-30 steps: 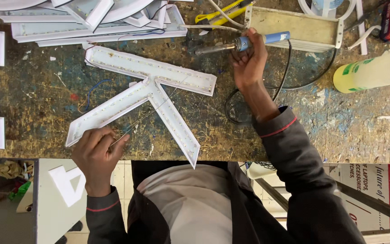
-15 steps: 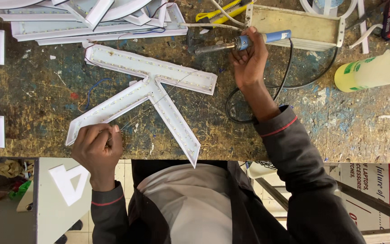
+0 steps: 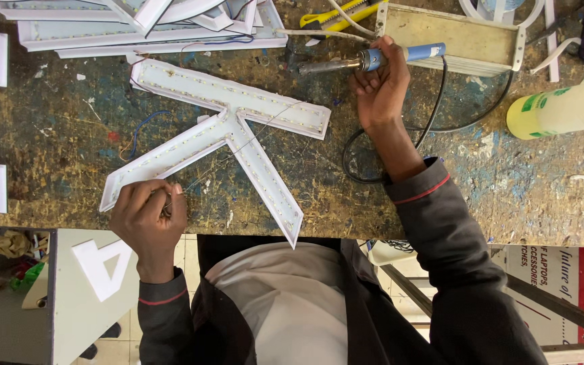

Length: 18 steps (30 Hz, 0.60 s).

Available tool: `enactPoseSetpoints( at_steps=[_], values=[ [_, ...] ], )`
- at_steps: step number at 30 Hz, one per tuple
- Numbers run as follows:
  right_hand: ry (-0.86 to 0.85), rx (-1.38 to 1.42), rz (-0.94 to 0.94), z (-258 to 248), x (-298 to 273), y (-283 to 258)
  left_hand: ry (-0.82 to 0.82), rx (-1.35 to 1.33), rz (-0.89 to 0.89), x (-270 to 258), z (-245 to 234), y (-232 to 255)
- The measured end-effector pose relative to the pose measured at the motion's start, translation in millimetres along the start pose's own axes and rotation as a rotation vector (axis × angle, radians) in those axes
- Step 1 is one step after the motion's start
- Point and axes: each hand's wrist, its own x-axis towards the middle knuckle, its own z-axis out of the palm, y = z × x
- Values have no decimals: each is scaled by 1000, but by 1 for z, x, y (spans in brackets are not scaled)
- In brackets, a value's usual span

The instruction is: The person solders wires to an LED strip mounted on a white letter-shaped frame using a soldering iron and solder wire. The person holds the frame steady with one hand while applying heat and solder with the other, then repositions the frame to continue soldering at different points.

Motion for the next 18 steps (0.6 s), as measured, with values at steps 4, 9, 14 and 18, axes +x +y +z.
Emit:
enactPoseSetpoints(
  at_steps=[4,9,14,18],
  values=[
    [18,0,9,-7,2,3,-16,16,-14,-6,2,-4],
    [-10,10,6,-7,2,3,-15,22,-20,-6,2,-3],
    [35,-7,14,8,-3,-5,-31,13,4,-6,0,-4],
    [20,-13,8,10,-3,-5,-100,-105,119,1,-8,-4]
  ],
)
